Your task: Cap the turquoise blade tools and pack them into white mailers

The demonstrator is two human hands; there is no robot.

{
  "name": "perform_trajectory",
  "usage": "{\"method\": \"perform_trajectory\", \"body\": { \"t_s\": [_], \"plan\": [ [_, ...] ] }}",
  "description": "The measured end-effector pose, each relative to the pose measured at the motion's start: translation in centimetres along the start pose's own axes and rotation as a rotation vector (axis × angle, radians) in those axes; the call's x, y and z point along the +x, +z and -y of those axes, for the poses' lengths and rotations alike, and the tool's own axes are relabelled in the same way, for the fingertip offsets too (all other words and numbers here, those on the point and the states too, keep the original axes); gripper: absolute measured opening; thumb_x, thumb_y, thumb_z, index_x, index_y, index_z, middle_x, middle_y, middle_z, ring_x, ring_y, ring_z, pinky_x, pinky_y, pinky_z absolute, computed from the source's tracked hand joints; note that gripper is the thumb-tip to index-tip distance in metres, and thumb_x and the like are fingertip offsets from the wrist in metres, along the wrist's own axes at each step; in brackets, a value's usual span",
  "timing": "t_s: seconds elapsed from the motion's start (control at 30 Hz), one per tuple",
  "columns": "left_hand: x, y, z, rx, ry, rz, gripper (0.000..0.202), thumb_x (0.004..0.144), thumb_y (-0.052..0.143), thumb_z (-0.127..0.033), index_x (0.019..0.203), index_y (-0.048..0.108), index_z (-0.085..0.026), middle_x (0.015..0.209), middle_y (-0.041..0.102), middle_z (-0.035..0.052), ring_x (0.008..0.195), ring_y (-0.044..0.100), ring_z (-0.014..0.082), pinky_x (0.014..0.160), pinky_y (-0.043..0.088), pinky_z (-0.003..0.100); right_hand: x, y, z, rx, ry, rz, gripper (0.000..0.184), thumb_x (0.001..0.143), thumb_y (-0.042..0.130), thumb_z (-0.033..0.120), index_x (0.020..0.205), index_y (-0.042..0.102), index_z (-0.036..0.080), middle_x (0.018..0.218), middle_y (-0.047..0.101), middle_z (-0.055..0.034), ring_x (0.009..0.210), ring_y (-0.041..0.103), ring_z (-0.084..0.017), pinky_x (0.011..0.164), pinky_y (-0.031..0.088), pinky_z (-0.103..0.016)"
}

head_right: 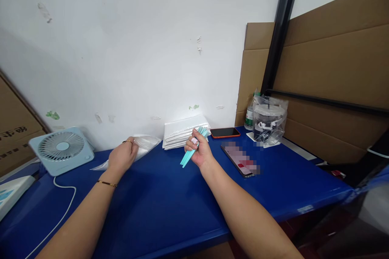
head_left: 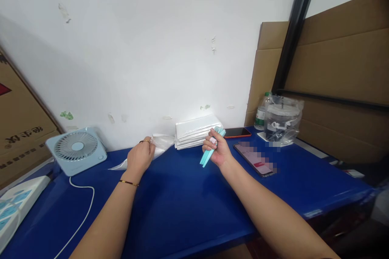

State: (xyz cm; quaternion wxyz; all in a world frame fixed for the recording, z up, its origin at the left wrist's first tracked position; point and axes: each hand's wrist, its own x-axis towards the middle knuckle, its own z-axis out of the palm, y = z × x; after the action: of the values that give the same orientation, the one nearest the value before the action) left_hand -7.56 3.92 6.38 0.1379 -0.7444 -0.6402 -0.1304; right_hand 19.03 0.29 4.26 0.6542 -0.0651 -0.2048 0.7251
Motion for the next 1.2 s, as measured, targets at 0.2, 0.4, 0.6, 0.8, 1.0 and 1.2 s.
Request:
{"method": "perform_trajectory", "body": {
  "t_s": [0.2, 0.4, 0.6, 0.8, 1.0, 1.2],
  "plan": [
    [-2.3, -3.0, -3.1, -0.324, 0.277, 0.332, 0.066, 0.069, 0.053, -0.062, 0.118, 0.040, -0.020, 0.091, 0.064, 0.0054, 0.080, 0.062, 0.0260, 0.062, 0.040, 0.028, 0.2, -0.1, 0.0, 0.057, -0.010, -0.050, 0.029, 0.075, 0.066, 0.022, 0.061, 0.042, 0.018, 0.041, 0.036, 0.0112, 0.032, 0.028, -0.002, 0.034, 0.027, -0.015],
    [-3.8, 0.1, -5.8, -0.151, 0.431, 0.285, 0.052, 0.058, 0.065, -0.040, 0.105, 0.051, -0.022, 0.092, 0.063, 0.0060, 0.084, 0.060, 0.0276, 0.067, 0.039, 0.031, 0.5, -0.5, 0.2, 0.029, -0.078, -0.130, 0.033, 0.072, 0.069, 0.021, 0.059, 0.038, 0.019, 0.040, 0.035, 0.0118, 0.032, 0.028, -0.002, 0.035, 0.030, -0.016],
    [-3.2, -0.3, -5.3, -0.426, 0.448, 0.415, 0.030, 0.068, 0.057, -0.036, 0.095, 0.055, -0.021, 0.081, 0.062, 0.0016, 0.076, 0.059, 0.0214, 0.066, 0.040, 0.029, 1.0, -1.0, -0.1, 0.013, -0.138, -0.198, 0.036, 0.070, 0.071, 0.022, 0.058, 0.037, 0.019, 0.040, 0.036, 0.0115, 0.033, 0.030, -0.003, 0.037, 0.031, -0.018],
    [-3.2, -0.1, -5.5, -0.943, 0.446, 0.657, 0.039, 0.070, 0.060, -0.038, 0.102, 0.053, -0.016, 0.094, 0.060, 0.0034, 0.082, 0.056, 0.0191, 0.072, 0.044, 0.029, 0.7, -0.2, -0.9, -0.112, -0.180, -0.145, 0.033, 0.069, 0.073, 0.030, 0.061, 0.043, 0.020, 0.042, 0.041, 0.0109, 0.038, 0.041, -0.006, 0.048, 0.041, -0.022],
    [-3.0, 0.8, -5.6, -1.183, 0.368, 0.733, 0.052, 0.069, 0.065, -0.041, 0.110, 0.049, -0.014, 0.099, 0.057, 0.0053, 0.086, 0.053, 0.0185, 0.076, 0.044, 0.030, -0.6, 1.0, -1.7, -0.366, -0.086, -0.063, 0.029, 0.066, 0.074, 0.039, 0.070, 0.054, 0.018, 0.069, 0.067, -0.0024, 0.082, 0.065, -0.022, 0.071, 0.048, -0.033],
    [-2.6, 0.2, -4.7, -1.355, 0.488, 0.795, 0.089, 0.052, 0.078, -0.046, 0.126, 0.038, -0.017, 0.114, 0.053, 0.0082, 0.099, 0.050, 0.0230, 0.084, 0.041, 0.034, -0.9, 1.1, -1.8, -0.315, 0.009, 0.044, 0.029, 0.068, 0.072, 0.041, 0.068, 0.054, 0.019, 0.089, 0.069, -0.0042, 0.099, 0.060, -0.025, 0.083, 0.046, -0.041]
  ]
}}
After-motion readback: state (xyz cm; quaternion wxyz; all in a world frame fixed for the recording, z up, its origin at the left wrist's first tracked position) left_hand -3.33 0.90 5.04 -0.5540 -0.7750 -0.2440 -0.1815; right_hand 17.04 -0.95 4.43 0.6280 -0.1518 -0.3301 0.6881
